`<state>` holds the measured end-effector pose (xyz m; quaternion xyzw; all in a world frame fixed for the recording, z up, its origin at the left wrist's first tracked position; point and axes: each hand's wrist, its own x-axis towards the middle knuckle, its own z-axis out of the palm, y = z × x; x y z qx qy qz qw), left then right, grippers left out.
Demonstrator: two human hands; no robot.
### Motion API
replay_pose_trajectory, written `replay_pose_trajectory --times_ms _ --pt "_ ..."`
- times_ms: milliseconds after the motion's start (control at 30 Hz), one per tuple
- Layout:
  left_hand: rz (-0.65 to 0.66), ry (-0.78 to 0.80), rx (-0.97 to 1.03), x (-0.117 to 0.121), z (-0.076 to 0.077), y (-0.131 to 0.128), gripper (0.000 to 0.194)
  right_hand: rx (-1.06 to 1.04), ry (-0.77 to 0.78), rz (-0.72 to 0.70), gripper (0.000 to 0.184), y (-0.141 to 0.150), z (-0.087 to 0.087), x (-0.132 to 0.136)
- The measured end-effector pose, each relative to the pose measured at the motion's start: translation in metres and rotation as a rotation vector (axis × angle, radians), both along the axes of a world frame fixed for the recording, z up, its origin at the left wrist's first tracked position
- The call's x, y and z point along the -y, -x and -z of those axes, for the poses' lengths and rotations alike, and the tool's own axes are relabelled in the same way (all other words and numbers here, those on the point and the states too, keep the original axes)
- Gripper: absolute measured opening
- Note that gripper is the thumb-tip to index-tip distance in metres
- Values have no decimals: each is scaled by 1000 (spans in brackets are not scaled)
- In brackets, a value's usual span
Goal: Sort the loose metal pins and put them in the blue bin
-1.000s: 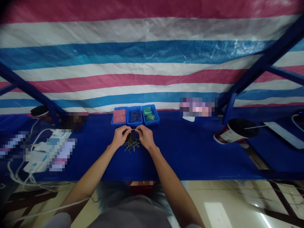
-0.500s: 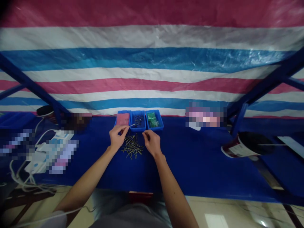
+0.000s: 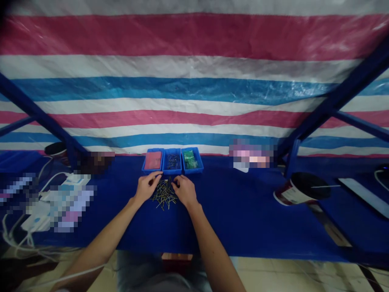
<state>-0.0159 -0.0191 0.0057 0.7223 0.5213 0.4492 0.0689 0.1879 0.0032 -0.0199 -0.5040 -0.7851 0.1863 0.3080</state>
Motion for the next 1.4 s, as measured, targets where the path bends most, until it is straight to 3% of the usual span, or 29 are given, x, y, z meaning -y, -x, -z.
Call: replay_pose_trajectory --times_ms 67,133,267,433,600,733,900,1067,1200,1400 --pt "-14 70 51 6 6 6 28 13 4 25 8 2 2 -1" --pt "-107 67 145 6 8 10 27 18 3 45 7 3 3 -2" --pt "-99 113 185 1 9 13 27 41 16 72 9 4 3 -2" --pt "-19 150 64 1 10 10 26 153 -9 123 13 11 0 4" --pt "106 138 -140 -2 2 -5 24 233 -2 207 16 14 3 8" --pt "150 123 -209 -5 0 -13 22 185 -62 174 15 8 3 6" --pt "196 71 -180 -1 10 -9 19 106 -172 85 15 10 -3 10" --pt "164 26 -177 2 15 -6 17 97 -241 0 18 13 -8 13" --pt "100 56 -159 3 15 -6 17 98 -236 15 18 11 -9 12" --pt "137 29 -180 2 12 -6 19 70 -190 -51 16 11 -9 12"
